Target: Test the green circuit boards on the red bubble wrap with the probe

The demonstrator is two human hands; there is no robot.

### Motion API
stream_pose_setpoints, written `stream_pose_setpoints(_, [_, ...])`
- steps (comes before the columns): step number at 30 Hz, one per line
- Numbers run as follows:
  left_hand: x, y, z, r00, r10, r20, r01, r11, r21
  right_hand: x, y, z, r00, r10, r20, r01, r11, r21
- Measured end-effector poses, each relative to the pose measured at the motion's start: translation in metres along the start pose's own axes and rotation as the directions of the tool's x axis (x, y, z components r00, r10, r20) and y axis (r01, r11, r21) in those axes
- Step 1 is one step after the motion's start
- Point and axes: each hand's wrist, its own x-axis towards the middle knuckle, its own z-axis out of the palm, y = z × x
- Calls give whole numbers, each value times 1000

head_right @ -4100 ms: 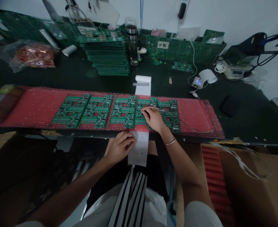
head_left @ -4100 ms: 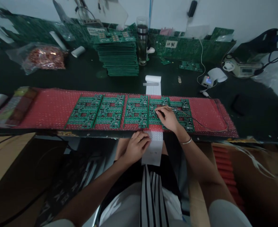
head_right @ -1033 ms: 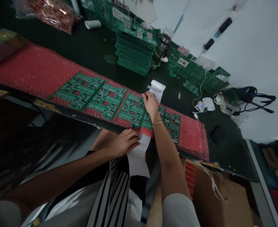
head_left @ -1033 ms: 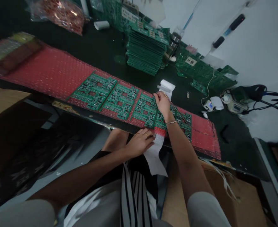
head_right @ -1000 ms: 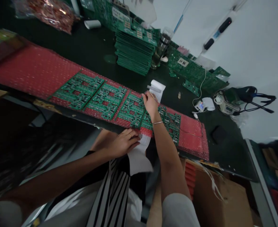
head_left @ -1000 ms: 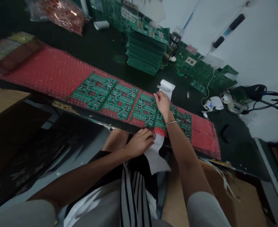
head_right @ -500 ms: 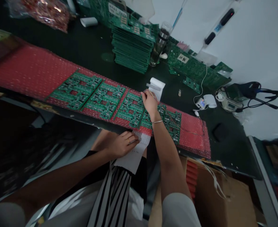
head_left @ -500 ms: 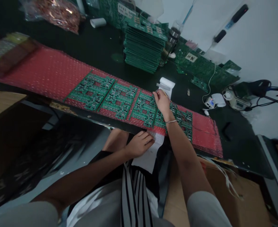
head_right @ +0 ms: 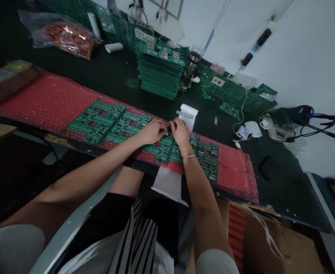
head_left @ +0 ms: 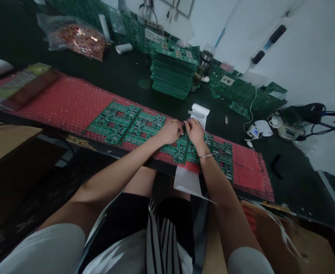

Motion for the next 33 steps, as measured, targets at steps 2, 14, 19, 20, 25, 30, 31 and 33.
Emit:
stream_pose_setpoints(2, [8,-5,7,999,-1,41,-1,999,36,0,0,1,1000,-2,-5,2,1000,-7])
stream_pose_setpoints(14, [13,0,20,999,-34,-5,35,987,159,0,-1,0,1000,-12,-1,12,1000,-8])
stream_pose_setpoints(19, [2,-1,18,998,51,-38,-43,983,179,0,-1,1,1000,11,10,-11,1000,-22])
stream_pose_setpoints(20, [-1,-3,18,995,98,-13,-94,978,186,0,-2,1,1000,13,13,-13,1000,-26])
stream_pose_setpoints(25, [-13,-10,14,968,226,109,-245,943,226,1,-9,-8,1000,-8,-19,8,1000,-23])
stream_pose_setpoints(30, [-10,-13,11,966,220,137,-242,954,175,-30,-35,-40,991,-25,-131,40,994,107])
stream_pose_setpoints(31, [-10,-13,10,965,223,139,-244,956,165,-40,-40,-44,993,-29,-118,46,989,141])
stream_pose_setpoints(33, [-9,-13,10,965,218,148,-241,957,160,-61,-49,-48,998,-37,-55,47,981,191])
